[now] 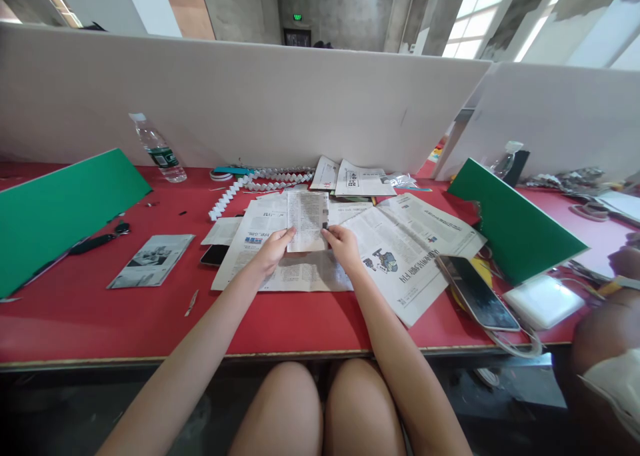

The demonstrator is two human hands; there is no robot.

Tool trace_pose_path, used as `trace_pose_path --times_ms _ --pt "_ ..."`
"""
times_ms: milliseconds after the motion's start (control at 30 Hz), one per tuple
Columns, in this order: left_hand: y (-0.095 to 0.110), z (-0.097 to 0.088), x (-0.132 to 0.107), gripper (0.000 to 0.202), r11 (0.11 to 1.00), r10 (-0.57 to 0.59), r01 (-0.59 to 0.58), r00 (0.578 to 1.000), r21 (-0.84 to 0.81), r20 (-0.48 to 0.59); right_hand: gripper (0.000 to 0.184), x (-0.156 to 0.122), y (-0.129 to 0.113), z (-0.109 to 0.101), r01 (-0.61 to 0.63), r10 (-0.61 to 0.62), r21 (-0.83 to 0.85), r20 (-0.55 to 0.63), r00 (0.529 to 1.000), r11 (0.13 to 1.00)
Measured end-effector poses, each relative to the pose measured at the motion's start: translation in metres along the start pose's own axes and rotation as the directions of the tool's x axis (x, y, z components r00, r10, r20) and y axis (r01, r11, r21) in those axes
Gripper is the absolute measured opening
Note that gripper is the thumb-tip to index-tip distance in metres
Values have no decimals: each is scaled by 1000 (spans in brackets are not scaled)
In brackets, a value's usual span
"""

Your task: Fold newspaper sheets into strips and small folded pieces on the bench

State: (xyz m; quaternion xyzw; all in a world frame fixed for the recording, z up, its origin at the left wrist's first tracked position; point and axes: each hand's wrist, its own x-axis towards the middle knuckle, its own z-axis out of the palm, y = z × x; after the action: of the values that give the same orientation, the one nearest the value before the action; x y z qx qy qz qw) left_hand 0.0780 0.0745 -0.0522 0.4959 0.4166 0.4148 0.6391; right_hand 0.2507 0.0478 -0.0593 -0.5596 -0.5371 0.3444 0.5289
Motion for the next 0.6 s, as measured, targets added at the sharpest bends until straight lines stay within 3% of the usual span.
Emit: trace_pose_path --times_ms 167,600 --pt "3 5 -1 26 996 14 -18 999 -83 -47 31 1 1 1 -109 98 92 117 988 990" --pt "10 13 -7 28 988 71 -75 997 -132 -36 25 3 2 1 -21 26 179 -28 999 984"
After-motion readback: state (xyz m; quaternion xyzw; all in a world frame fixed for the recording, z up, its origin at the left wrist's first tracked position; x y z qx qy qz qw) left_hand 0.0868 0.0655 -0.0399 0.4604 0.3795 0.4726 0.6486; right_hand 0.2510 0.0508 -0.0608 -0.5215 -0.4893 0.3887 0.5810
